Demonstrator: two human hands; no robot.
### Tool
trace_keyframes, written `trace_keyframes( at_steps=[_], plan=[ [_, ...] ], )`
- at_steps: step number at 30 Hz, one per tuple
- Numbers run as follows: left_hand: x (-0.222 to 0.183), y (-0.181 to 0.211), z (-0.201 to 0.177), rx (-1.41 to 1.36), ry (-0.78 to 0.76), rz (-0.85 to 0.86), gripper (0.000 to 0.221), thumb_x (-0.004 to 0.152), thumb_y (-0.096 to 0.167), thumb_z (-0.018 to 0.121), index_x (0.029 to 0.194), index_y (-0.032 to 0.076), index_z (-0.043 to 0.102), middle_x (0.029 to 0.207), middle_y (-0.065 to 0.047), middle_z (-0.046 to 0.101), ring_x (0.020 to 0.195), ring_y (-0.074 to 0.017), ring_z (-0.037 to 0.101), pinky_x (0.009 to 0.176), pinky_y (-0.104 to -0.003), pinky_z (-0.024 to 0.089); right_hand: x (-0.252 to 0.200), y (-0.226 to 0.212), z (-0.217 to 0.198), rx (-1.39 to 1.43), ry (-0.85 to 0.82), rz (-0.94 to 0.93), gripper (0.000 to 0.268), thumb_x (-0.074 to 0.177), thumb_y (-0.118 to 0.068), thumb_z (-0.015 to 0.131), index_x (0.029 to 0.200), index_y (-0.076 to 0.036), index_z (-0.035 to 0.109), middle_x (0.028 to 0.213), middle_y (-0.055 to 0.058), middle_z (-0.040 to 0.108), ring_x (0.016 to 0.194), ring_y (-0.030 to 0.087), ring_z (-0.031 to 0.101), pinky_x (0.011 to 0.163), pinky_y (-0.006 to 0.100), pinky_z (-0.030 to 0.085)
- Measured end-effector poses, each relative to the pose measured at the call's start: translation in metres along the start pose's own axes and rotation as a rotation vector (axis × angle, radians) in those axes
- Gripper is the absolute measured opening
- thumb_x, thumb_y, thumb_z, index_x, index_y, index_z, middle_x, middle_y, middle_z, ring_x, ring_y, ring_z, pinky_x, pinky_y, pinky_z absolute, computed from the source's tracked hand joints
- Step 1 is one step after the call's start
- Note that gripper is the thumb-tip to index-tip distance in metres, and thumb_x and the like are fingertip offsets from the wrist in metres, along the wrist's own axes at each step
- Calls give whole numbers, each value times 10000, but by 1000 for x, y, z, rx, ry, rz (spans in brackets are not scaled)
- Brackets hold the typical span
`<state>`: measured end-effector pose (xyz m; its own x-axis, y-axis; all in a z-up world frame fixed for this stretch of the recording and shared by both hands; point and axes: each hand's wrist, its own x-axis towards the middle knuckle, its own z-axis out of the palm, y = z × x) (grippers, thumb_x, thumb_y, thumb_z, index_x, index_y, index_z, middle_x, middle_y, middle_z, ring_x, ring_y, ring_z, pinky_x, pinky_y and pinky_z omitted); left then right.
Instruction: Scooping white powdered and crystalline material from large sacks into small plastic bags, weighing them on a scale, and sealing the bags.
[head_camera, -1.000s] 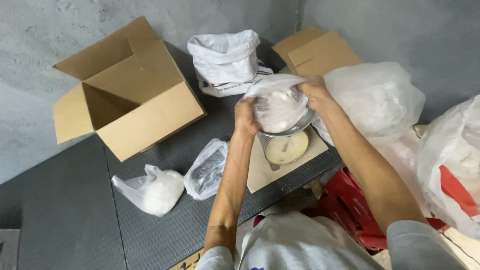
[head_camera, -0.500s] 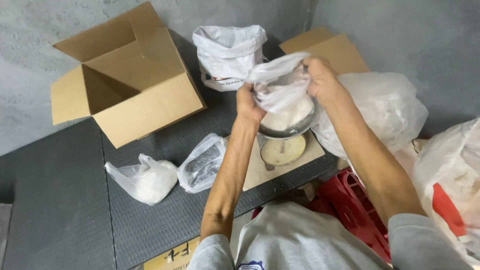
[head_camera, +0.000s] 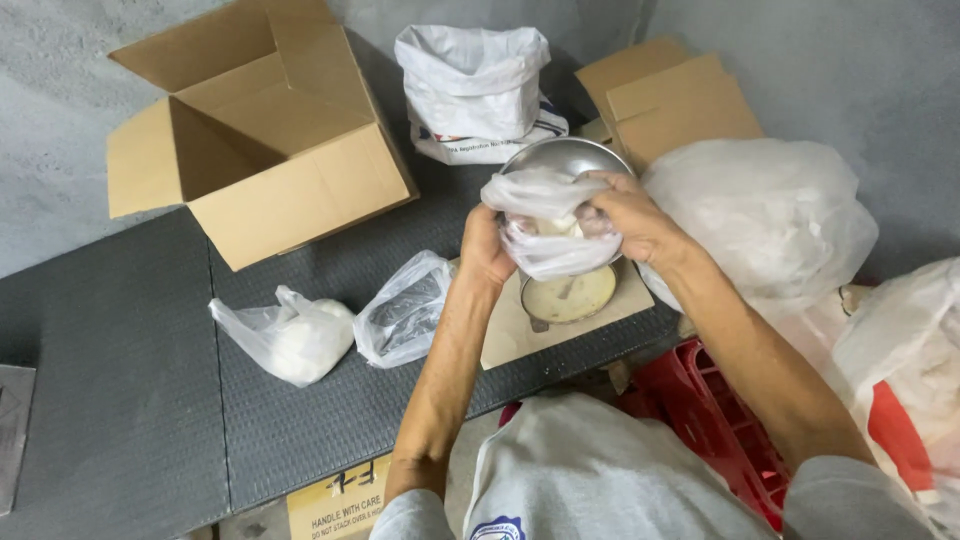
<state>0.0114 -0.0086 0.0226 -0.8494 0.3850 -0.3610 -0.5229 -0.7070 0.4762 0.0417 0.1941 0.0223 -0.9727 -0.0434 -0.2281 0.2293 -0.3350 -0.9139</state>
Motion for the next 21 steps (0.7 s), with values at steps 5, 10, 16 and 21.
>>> trace_keyframes(
  at_steps=[5,10,16,21],
  plan=[
    [81,-9,-38,-45,-136,38,191,982,114,469,1044,-1,607,800,-54,613,629,-146,580,572,-293,523,24,-40,-9,69,84,-97,116,987,-13,500,997,-13,615,723,42,562,522,88,496,431,230,431],
    [100,1,-9,-192,-107,96,129,972,66,488,1034,-21,561,777,-72,578,623,-163,559,563,-318,517,111,-32,-59,240,202,-168,179,1013,-38,470,976,34,629,767,87,596,538,119,493,455,278,427],
    [81,-2,-5,-142,-87,108,243,969,77,476,1157,-38,578,964,-122,656,753,-195,644,662,-350,564,96,-35,-47,358,196,-31,193,952,-68,428,950,26,597,776,159,594,525,213,543,450,371,476],
    [88,12,-13,-79,-74,75,261,931,79,443,1125,-44,568,985,-156,644,825,-278,658,801,-470,600,82,-47,-49,410,128,-82,174,1007,-3,528,1128,99,600,987,200,673,747,261,709,658,387,622]
  ],
)
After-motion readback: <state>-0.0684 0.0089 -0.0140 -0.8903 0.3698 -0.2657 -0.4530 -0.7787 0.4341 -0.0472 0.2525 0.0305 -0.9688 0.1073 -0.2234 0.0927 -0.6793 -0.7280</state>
